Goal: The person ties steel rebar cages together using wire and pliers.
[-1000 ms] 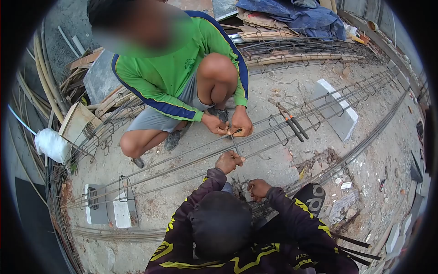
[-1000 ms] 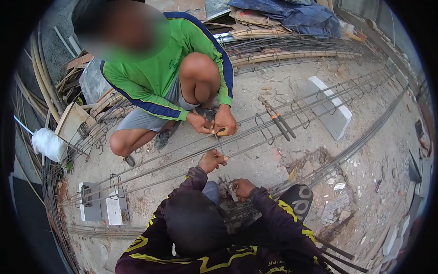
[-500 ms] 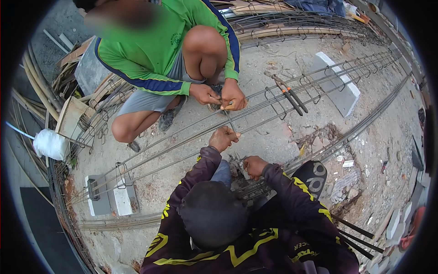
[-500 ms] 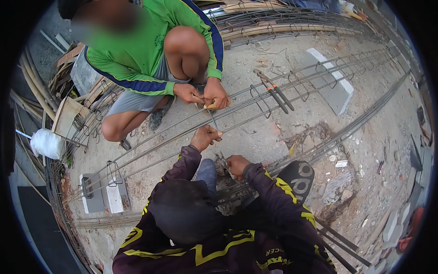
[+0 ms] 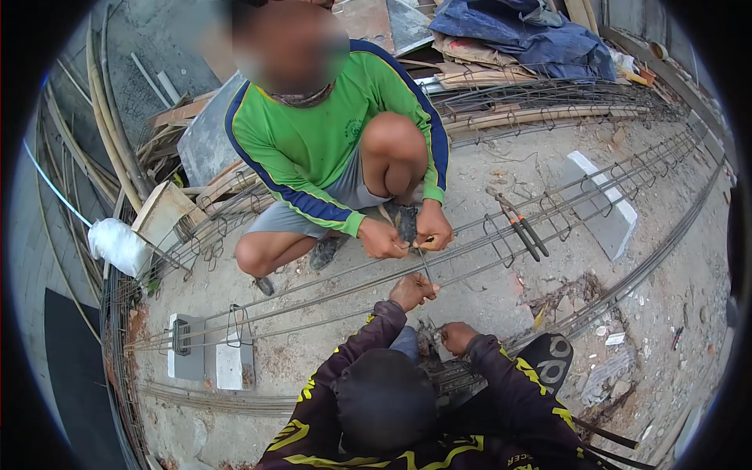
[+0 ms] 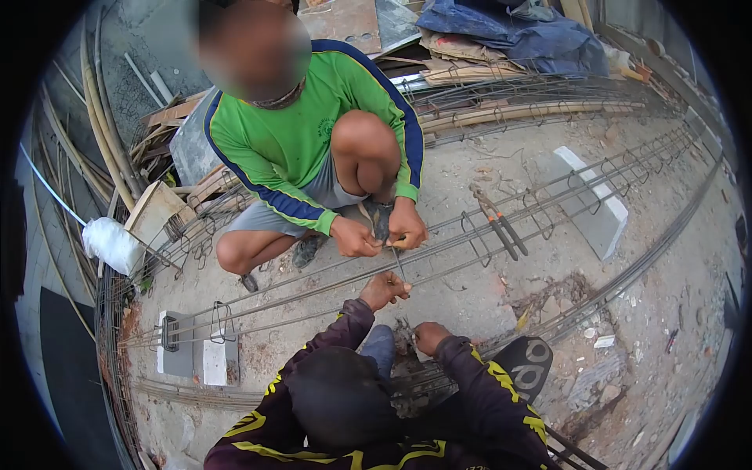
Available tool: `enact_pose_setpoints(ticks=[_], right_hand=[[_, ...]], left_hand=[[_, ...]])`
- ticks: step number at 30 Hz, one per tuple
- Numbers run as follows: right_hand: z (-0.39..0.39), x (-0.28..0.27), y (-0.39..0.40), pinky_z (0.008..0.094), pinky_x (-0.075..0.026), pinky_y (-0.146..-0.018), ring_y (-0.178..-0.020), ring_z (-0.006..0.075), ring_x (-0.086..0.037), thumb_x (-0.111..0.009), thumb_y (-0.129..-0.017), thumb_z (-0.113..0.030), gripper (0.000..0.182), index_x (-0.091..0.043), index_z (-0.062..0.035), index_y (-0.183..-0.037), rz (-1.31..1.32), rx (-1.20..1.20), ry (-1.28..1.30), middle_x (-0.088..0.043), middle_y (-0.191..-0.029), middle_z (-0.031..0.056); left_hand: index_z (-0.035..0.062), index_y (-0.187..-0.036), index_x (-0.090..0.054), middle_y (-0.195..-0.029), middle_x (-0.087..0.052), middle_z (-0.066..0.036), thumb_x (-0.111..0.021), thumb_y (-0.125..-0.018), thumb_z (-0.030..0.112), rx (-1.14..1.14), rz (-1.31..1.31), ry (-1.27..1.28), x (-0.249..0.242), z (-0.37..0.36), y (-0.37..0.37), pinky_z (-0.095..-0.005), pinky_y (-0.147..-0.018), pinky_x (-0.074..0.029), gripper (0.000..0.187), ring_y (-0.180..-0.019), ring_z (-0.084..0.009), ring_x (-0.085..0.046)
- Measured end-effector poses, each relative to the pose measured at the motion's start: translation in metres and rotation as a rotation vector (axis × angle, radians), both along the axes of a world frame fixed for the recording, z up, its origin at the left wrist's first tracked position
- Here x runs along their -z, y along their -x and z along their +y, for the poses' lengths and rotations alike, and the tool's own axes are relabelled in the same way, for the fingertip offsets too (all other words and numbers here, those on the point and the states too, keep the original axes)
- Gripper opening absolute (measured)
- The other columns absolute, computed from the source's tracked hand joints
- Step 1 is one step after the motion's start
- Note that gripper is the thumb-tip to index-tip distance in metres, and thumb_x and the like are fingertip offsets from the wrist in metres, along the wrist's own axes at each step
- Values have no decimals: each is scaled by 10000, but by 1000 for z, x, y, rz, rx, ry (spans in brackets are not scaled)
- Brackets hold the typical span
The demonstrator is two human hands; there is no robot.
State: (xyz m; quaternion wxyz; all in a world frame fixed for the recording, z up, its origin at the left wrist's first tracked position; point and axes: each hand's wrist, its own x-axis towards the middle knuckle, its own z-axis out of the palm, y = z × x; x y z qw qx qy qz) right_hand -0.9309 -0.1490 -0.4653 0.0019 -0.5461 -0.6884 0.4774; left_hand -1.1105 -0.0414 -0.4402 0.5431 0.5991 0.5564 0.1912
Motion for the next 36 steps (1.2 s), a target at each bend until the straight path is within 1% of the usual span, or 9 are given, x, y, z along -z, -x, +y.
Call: enact_pose_setpoints(ticks=[3,7,9,11,16,22,25,29,36], right_hand=[[0,-8,1,469,-500,-834,-945,403,-644,-573,-801,-148,224,-695,-21,-939,-24,-56,5,-669,-976,248],[0,-8,0,449,-532,-757,-813,361,-686,-562,-815,-139,215,-689,2,-917,4,-64,30,-692,-853,219],[4,-8,1,358,-555,-574,-633,233,-702,-563,-804,-47,125,-653,2,-876,10,-65,146,-692,-753,146],[3,-13,1,353,-557,-587,-644,234,-707,-566,-799,-47,129,-659,2,-874,23,-51,171,-697,-754,143],[1,-21,1,351,-556,-586,-633,232,-705,-566,-796,-42,145,-665,6,-889,-6,-93,58,-692,-721,130],[0,-23,1,353,-556,-530,-588,236,-694,-546,-802,-26,131,-643,18,-877,65,-18,195,-684,-696,153],[1,-19,-1,357,-561,-529,-588,237,-694,-542,-816,-34,134,-644,17,-885,83,-29,159,-683,-691,144],[3,-17,-1,354,-568,-536,-592,237,-696,-541,-838,-38,126,-640,25,-883,65,-39,191,-686,-699,134],[5,-15,0,351,-574,-529,-612,238,-699,-531,-858,-30,130,-628,36,-914,89,33,235,-680,-728,135]], left_hand=[[26,-836,-611,-747,-710,-71,-771,-811,358,-3,-17,-2,-1,-1,0,-271,-533,-471,370,-582,-105,-593],[22,-836,-607,-747,-710,-73,-771,-813,350,15,-13,2,-2,2,0,-268,-531,-473,368,-579,-106,-592],[10,-851,-600,-757,-708,-84,-771,-820,337,20,-7,14,-5,2,1,-265,-544,-482,371,-618,-118,-616],[-12,-878,-588,-779,-706,-104,-771,-831,317,32,-3,31,-14,1,-2,-260,-570,-498,379,-699,-139,-664],[12,-846,-595,-755,-702,-78,-775,-827,305,-1,-58,33,-8,1,-2,-261,-534,-478,345,-631,-117,-631],[20,-840,-608,-762,-711,-84,-782,-814,343,-5,-63,9,-1,2,-1,-271,-536,-486,368,-625,-115,-631],[-14,-890,-598,-789,-701,-103,-773,-832,306,31,0,42,-9,4,-1,-261,-567,-514,369,-729,-157,-692],[11,-882,-610,-782,-713,-94,-785,-812,330,7,-41,33,-8,2,-2,-265,-553,-499,371,-648,-123,-648],[-13,-890,-591,-814,-704,-109,-778,-827,323,23,-17,43,-6,3,-1,-255,-573,-516,390,-746,-154,-695]])
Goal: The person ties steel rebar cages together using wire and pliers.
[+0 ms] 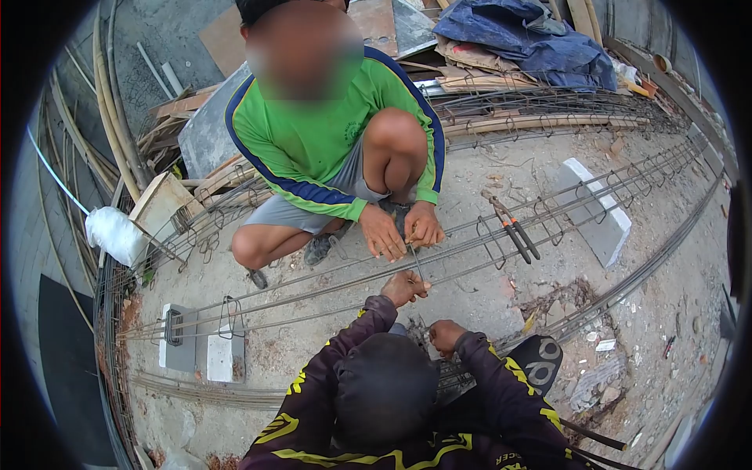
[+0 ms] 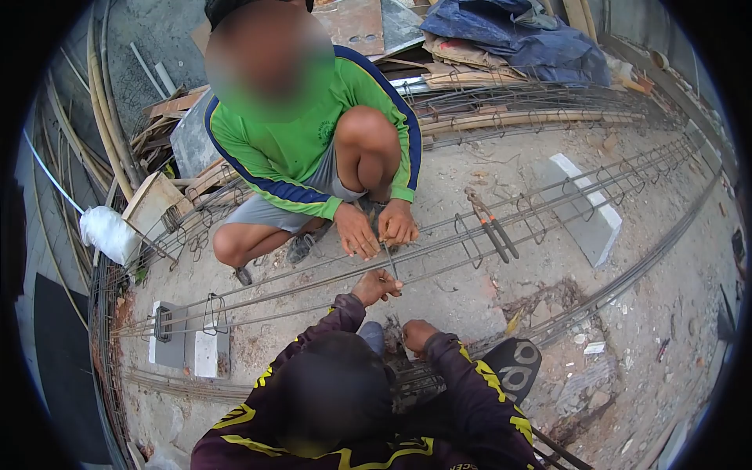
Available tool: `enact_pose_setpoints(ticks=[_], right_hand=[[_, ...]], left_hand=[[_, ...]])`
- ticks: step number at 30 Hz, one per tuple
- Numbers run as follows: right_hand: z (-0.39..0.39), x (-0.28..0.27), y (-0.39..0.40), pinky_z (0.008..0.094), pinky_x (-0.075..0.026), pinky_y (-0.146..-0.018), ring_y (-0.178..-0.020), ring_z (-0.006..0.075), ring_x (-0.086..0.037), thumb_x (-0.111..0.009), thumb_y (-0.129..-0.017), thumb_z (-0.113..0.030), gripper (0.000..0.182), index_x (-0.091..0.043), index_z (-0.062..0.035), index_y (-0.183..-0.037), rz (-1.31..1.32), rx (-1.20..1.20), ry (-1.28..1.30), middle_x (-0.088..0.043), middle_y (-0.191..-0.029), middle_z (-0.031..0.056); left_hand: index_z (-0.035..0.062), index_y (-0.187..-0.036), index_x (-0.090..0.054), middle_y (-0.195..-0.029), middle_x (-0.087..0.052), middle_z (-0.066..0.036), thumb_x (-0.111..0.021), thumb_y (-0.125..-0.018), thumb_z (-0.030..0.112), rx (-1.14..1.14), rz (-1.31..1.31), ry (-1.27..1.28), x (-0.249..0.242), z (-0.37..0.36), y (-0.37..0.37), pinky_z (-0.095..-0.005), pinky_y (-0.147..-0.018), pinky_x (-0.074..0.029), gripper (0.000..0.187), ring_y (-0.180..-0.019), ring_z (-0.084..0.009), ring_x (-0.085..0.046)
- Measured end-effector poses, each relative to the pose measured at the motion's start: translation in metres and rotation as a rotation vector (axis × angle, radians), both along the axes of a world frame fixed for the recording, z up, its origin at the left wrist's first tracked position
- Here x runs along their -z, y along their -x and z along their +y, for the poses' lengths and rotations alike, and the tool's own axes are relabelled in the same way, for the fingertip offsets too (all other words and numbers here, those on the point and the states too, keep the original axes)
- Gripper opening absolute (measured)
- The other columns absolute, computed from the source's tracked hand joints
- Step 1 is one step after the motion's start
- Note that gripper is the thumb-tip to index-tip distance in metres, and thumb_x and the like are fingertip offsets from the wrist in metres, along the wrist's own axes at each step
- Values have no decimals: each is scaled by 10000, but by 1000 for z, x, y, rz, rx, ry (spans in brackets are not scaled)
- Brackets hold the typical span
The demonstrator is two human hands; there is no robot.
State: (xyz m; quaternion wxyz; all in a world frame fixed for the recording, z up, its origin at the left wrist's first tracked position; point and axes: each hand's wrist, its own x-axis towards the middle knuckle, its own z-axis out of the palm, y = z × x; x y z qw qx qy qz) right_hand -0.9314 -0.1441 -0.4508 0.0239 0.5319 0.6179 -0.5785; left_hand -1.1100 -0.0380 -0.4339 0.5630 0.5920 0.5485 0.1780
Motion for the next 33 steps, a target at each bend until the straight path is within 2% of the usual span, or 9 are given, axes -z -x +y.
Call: enact_pose_setpoints(ticks=[8,11,15,17,18,21,24,30,33], right_hand=[[1,13,-1,355,-582,-531,-632,241,-704,-516,-861,-24,133,-618,40,-918,8,-24,19,-673,-730,155],[0,14,-1,360,-581,-523,-629,239,-703,-503,-856,-16,132,-607,38,-915,33,9,26,-671,-728,153],[-4,14,-3,362,-575,-508,-614,238,-696,-516,-854,-23,122,-607,36,-910,63,42,-32,-644,-679,145],[-40,26,4,363,-560,-492,-601,232,-689,-535,-862,-44,118,-612,28,-913,63,0,-20,-644,-678,135],[-6,21,-2,364,-552,-485,-594,229,-686,-544,-866,-55,117,-615,24,-915,46,-13,-123,-644,-677,129],[-3,24,5,363,-563,-501,-615,230,-691,-544,-863,-35,147,-628,29,-965,58,-44,-173,-666,-731,136],[-6,16,15,364,-564,-503,-635,240,-694,-528,-867,-8,198,-630,33,-1031,245,282,164,-675,-787,156],[-12,23,35,349,-562,-500,-620,225,-679,-518,-889,-8,233,-621,30,-1094,262,328,94,-673,-804,167],[-13,33,28,354,-557,-500,-562,239,-681,-576,-814,-18,245,-664,19,-1040,259,427,1,-687,-752,176]], left_hand=[[-9,-882,-594,-790,-710,-111,-773,-830,319,3,39,7,-5,0,-2,-252,-564,-501,377,-721,-144,-683],[34,-864,-615,-749,-711,-67,-765,-818,368,-15,19,-17,-11,-5,-3,-270,-547,-477,368,-586,-96,-579],[25,-869,-614,-762,-715,-76,-768,-814,354,-17,24,-9,-5,-17,-3,-274,-559,-488,368,-599,-110,-600],[18,-870,-612,-769,-718,-81,-771,-815,343,-31,23,49,9,-40,5,-273,-568,-495,365,-614,-118,-617],[15,-870,-611,-772,-720,-83,-772,-815,338,-28,5,-31,-3,-4,-2,-272,-573,-498,364,-621,-122,-625],[15,-870,-620,-762,-718,-81,-783,-808,326,-26,12,8,3,1,-1,-272,-560,-488,357,-619,-119,-621],[10,-866,-619,-754,-716,-83,-795,-797,324,-32,6,13,2,1,-3,-270,-551,-484,366,-620,-115,-620],[9,-854,-628,-759,-714,-83,-800,-797,313,-43,50,-20,4,3,-2,-277,-567,-490,354,-620,-124,-618],[0,-884,-632,-790,-715,-98,-801,-796,337,-44,39,-69,6,-1,-1,-287,-582,-499,387,-661,-132,-640]])
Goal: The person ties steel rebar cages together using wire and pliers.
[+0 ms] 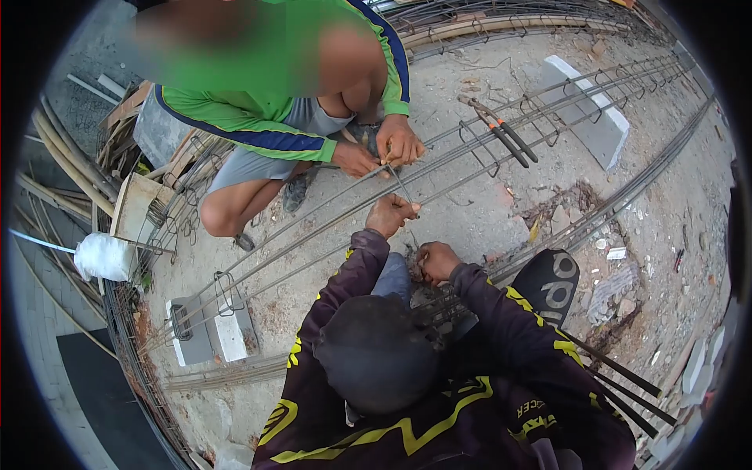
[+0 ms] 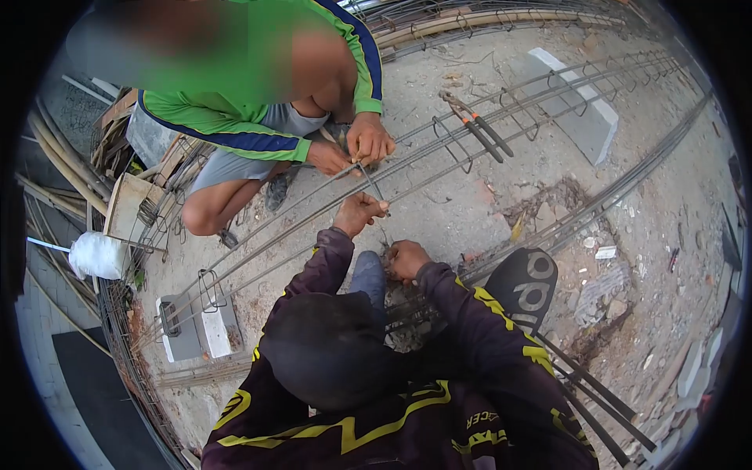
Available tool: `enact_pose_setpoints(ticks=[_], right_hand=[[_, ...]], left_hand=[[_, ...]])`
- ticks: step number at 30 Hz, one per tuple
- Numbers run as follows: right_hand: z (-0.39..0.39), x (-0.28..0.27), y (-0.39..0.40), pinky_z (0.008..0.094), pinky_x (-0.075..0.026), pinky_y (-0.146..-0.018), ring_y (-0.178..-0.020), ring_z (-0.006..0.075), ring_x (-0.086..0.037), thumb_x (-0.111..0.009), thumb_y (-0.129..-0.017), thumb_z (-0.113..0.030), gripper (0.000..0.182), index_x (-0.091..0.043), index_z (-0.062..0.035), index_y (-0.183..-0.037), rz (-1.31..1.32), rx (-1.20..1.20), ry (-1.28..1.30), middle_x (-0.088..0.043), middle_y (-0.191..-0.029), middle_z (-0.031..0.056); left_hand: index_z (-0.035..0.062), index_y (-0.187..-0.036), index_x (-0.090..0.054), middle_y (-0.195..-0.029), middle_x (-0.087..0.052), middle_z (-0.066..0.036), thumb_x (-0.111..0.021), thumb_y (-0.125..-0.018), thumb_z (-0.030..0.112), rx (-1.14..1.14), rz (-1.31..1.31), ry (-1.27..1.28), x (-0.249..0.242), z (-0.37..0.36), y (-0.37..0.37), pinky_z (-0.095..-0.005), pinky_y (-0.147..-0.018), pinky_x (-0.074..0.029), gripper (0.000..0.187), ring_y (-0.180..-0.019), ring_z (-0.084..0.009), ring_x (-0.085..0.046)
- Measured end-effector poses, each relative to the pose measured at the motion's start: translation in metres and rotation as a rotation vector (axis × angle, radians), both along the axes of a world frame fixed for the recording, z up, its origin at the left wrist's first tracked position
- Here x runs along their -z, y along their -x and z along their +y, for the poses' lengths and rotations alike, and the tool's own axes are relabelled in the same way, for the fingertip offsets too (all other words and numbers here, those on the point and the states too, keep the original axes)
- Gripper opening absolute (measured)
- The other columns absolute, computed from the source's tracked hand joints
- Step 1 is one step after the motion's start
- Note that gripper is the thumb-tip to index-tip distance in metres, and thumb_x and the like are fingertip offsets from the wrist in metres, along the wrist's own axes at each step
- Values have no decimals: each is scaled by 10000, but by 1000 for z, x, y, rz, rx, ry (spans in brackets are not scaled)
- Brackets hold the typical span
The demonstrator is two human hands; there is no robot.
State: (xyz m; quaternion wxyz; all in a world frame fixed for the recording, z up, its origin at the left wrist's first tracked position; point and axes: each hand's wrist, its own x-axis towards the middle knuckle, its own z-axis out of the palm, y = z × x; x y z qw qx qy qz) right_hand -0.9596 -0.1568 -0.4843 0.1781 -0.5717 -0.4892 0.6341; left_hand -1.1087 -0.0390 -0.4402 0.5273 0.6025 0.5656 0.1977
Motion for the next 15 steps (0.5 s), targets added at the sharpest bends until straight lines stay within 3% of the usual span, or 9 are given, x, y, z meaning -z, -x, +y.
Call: enact_pose_setpoints(ticks=[5,8,11,14,15], right_hand=[[7,-16,-6,346,-556,-563,-538,243,-676,-597,-820,-60,259,-685,-1,-1057,-55,27,-18,-699,-750,159],[8,-28,-6,346,-533,-506,-516,216,-651,-532,-779,47,321,-681,-2,-1059,-83,11,-38,-688,-724,149],[7,-20,-7,355,-529,-524,-506,220,-644,-541,-779,32,308,-695,-22,-1040,-115,-16,-144,-686,-716,155],[16,2,-5,354,-520,-540,-570,210,-666,-568,-802,-14,262,-696,-28,-1030,-141,10,-325,-679,-704,153],[21,2,-6,365,-528,-648,-710,272,-681,-577,-809,-41,237,-714,-53,-1001,-109,33,-317,-691,-789,170]], left_hand=[[-10,-893,-623,-784,-714,-90,-791,-800,323,-9,-23,39,-2,0,-1,-274,-581,-498,384,-715,-146,-688],[2,-885,-621,-772,-714,-76,-790,-800,325,2,-39,52,-4,-1,0,-266,-571,-489,374,-721,-142,-689],[21,-847,-630,-750,-712,-66,-796,-795,333,-3,-7,50,-1,-6,-3,-277,-590,-490,357,-703,-135,-678],[18,-821,-648,-740,-711,-78,-798,-789,359,3,71,-68,4,0,0,-315,-650,-511,374,-699,-149,-672],[17,-817,-642,-732,-703,-76,-800,-788,361,-20,114,-104,1,-2,0,-300,-615,-499,380,-678,-138,-656]])
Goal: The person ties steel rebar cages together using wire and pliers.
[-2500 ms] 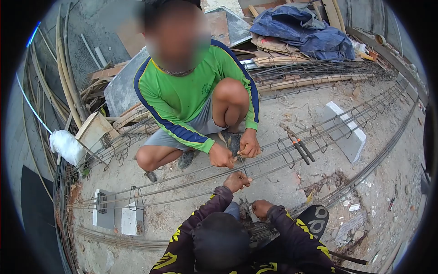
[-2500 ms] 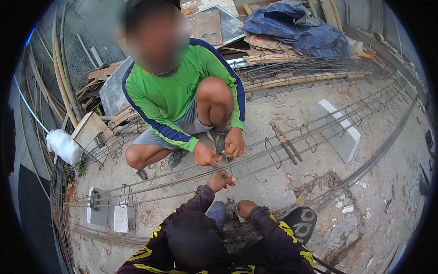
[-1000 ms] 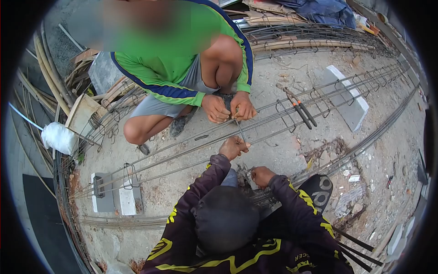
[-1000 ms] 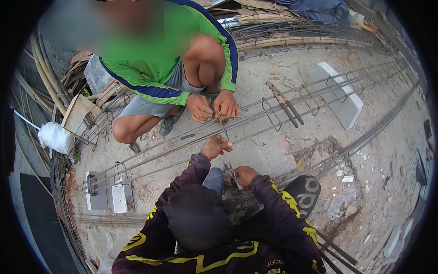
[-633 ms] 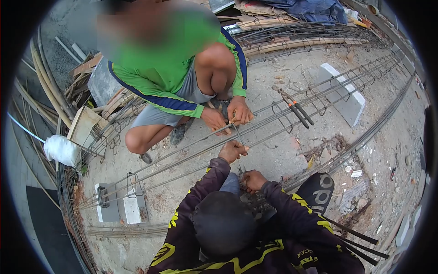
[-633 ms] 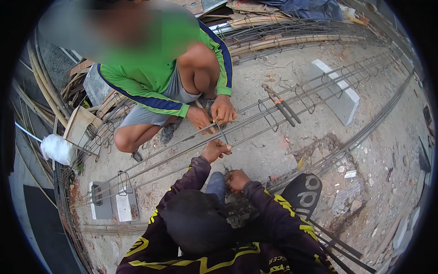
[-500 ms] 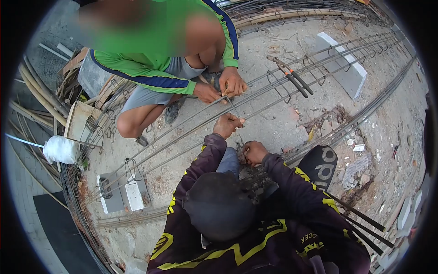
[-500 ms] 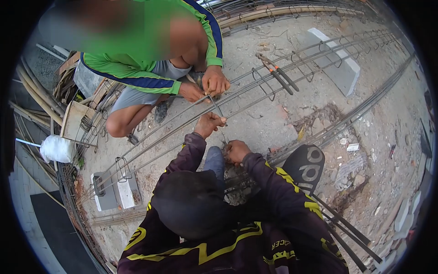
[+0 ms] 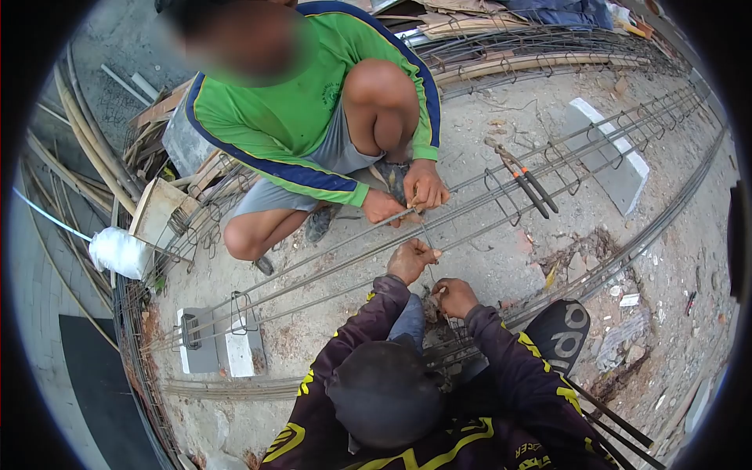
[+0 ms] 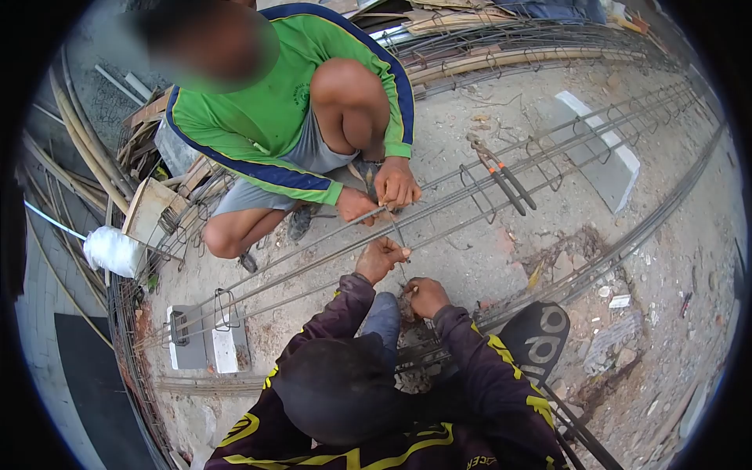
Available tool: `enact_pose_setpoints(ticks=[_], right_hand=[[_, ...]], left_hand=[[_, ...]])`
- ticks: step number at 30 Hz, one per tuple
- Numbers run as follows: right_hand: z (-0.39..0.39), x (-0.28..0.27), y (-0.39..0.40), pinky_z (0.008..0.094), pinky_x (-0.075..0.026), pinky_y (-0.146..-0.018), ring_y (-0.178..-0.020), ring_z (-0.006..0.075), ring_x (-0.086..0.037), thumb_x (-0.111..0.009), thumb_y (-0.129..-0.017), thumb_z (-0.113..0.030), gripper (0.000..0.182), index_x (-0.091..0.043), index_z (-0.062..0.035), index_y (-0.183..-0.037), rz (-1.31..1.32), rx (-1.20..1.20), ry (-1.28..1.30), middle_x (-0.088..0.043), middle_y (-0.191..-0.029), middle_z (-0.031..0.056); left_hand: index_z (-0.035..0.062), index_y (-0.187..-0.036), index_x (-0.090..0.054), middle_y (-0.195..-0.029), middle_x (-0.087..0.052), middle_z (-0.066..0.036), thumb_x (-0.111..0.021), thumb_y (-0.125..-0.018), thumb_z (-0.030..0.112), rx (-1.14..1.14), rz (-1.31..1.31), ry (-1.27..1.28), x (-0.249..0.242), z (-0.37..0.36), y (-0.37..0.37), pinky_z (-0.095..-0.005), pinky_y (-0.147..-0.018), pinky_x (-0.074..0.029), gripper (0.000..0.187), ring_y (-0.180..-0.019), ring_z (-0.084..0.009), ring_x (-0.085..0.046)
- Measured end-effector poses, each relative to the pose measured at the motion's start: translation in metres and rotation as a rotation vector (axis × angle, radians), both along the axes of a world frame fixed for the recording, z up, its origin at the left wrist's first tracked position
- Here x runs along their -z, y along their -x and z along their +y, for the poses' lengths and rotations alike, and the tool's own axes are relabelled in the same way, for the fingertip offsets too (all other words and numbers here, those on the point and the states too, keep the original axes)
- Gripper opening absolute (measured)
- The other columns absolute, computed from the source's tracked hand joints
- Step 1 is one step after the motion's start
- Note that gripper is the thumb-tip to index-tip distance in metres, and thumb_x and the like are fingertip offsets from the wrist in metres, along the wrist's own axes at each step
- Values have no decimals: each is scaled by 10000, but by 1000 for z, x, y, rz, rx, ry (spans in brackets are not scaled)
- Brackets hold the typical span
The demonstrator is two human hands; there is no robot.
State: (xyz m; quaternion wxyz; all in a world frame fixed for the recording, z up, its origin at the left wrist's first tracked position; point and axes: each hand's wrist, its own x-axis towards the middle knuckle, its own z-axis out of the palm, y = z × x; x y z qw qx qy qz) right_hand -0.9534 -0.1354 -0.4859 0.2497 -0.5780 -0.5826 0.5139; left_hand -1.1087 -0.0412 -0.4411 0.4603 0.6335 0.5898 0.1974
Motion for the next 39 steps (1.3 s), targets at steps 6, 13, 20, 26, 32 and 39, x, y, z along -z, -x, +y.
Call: enact_pose_setpoints(ticks=[6,13,20,26,32,39], right_hand=[[3,-4,2,336,-519,-573,-592,200,-672,-559,-850,-34,233,-698,-18,-1036,238,132,189,-675,-746,156],[7,-7,3,324,-510,-564,-551,189,-636,-568,-870,-53,251,-706,-19,-1077,306,183,133,-680,-737,136],[12,-17,2,347,-516,-629,-608,195,-643,-584,-875,-80,245,-713,-12,-1071,343,274,75,-687,-778,149],[12,-1,4,361,-522,-743,-792,280,-692,-615,-870,-128,228,-728,-41,-1048,284,295,7,-710,-879,190],[16,2,4,367,-518,-761,-800,286,-688,-612,-875,-129,229,-728,-42,-1052,276,286,6,-709,-862,184],[16,-11,8,313,-483,-586,-602,143,-601,-636,-910,-191,255,-718,35,-992,315,375,18,-670,-709,91]], left_hand=[[7,-806,-636,-726,-692,-76,-802,-786,383,-27,66,26,-17,-4,-6,-277,-554,-484,412,-637,-118,-624],[-16,-853,-622,-739,-697,-85,-806,-786,377,-37,29,86,-20,-4,-7,-276,-582,-502,438,-645,-138,-633],[-45,-873,-630,-749,-704,-122,-836,-737,408,-53,82,52,-16,2,-4,-310,-598,-526,515,-650,-158,-636],[-127,-1065,-609,-834,-701,-157,-830,-744,415,13,4,122,-19,0,-1,-303,-655,-537,668,-721,-180,-658],[-29,-929,-697,-793,-684,-71,-789,-807,395,32,-58,143,-13,1,-1,-286,-629,-489,451,-652,-124,-580],[-28,-885,-700,-756,-680,-66,-776,-822,367,38,-63,134,-11,-1,-1,-289,-627,-500,407,-647,-128,-591]])
